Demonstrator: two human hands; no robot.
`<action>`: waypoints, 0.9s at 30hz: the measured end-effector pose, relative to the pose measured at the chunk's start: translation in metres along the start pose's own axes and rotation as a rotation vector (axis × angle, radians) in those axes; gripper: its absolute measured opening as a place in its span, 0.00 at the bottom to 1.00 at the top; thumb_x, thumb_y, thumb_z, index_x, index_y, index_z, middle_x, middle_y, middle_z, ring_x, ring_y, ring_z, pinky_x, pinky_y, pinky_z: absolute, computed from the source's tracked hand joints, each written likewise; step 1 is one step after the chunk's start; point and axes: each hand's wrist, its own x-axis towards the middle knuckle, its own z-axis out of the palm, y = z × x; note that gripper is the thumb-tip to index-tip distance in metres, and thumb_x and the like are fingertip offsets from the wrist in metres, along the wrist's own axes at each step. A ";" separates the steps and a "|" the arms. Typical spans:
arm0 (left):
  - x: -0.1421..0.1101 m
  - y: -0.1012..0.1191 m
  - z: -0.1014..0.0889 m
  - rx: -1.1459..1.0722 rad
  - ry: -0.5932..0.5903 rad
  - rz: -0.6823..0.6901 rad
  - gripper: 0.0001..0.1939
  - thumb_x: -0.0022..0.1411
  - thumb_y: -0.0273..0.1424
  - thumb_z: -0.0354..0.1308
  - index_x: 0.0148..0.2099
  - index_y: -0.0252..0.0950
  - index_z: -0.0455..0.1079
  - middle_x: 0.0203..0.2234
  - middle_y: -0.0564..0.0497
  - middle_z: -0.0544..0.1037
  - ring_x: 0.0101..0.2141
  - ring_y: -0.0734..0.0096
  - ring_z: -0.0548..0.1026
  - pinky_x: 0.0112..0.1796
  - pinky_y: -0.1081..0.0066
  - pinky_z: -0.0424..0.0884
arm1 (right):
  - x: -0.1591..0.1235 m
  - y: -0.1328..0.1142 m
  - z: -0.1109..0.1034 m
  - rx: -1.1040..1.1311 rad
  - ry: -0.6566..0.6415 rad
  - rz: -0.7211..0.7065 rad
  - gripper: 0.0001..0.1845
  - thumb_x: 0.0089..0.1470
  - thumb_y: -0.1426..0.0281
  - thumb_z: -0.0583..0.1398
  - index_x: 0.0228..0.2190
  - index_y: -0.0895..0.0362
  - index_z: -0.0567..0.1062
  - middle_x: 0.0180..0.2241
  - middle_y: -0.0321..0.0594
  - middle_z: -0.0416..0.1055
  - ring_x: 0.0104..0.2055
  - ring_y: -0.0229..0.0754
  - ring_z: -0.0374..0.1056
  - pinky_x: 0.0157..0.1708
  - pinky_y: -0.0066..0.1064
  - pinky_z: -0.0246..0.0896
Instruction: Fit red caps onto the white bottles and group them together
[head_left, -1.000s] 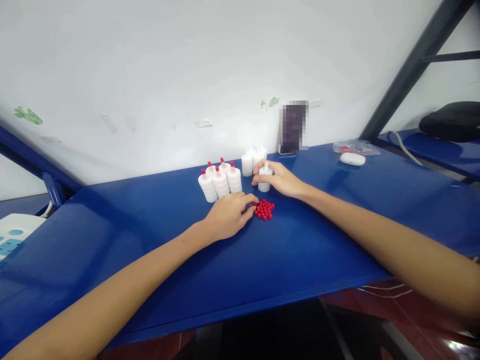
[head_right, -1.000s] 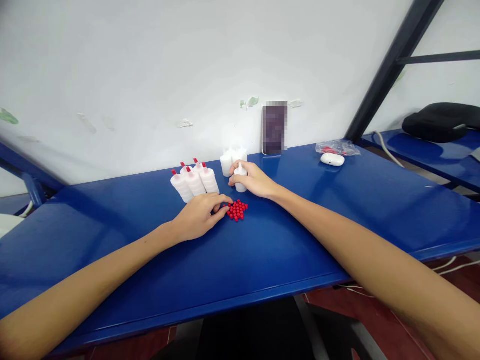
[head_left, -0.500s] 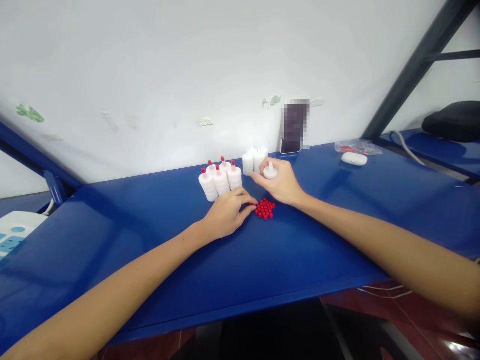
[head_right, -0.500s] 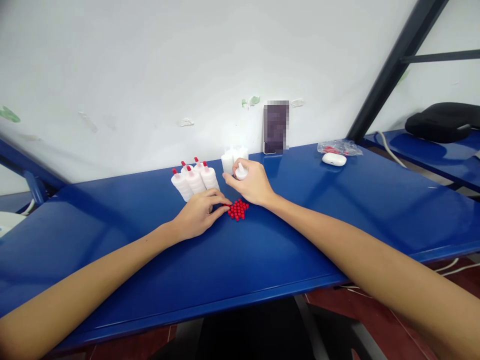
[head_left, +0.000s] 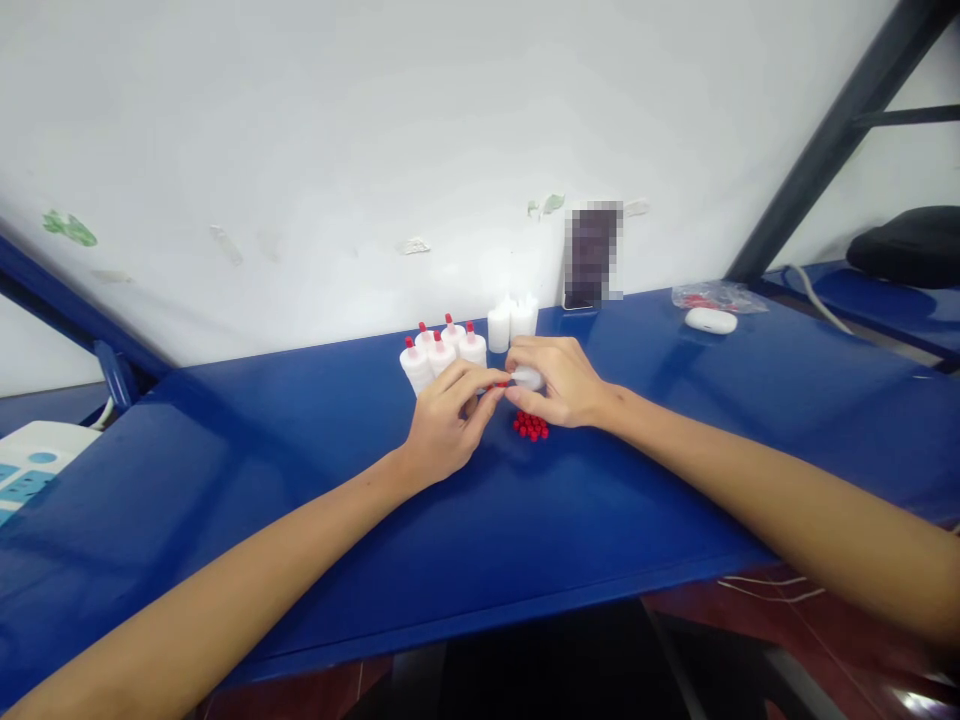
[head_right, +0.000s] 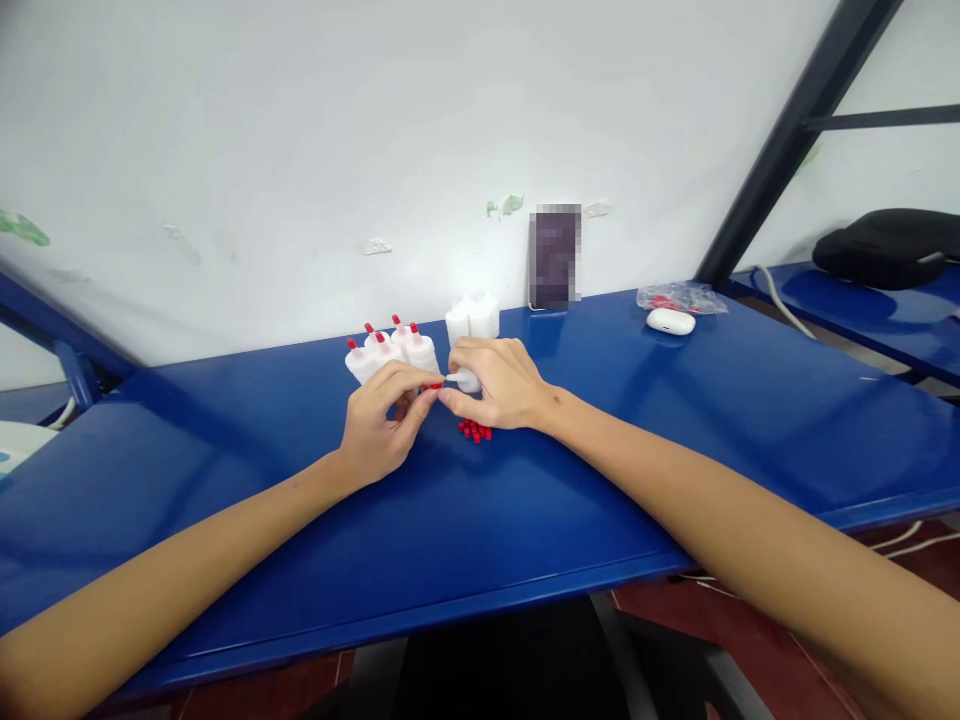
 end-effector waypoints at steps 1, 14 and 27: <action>0.000 0.000 0.000 0.000 0.007 0.011 0.07 0.68 0.25 0.56 0.47 0.37 0.72 0.34 0.51 0.74 0.25 0.80 0.65 0.27 0.77 0.66 | 0.000 -0.003 0.000 -0.011 -0.024 0.002 0.21 0.56 0.52 0.54 0.27 0.57 0.69 0.25 0.37 0.66 0.26 0.38 0.58 0.28 0.31 0.46; 0.000 -0.001 0.000 -0.016 -0.015 0.043 0.07 0.68 0.24 0.55 0.45 0.36 0.72 0.32 0.51 0.74 0.27 0.77 0.68 0.29 0.76 0.67 | 0.004 -0.019 -0.007 -0.137 -0.161 0.130 0.26 0.59 0.49 0.50 0.22 0.56 0.65 0.20 0.35 0.61 0.23 0.35 0.50 0.27 0.31 0.38; 0.001 0.000 -0.002 -0.038 0.041 0.070 0.06 0.67 0.22 0.56 0.44 0.36 0.71 0.32 0.52 0.76 0.30 0.76 0.70 0.31 0.74 0.67 | 0.009 -0.034 -0.014 -0.060 -0.257 0.246 0.28 0.60 0.47 0.50 0.22 0.56 0.68 0.19 0.33 0.59 0.22 0.34 0.46 0.28 0.31 0.38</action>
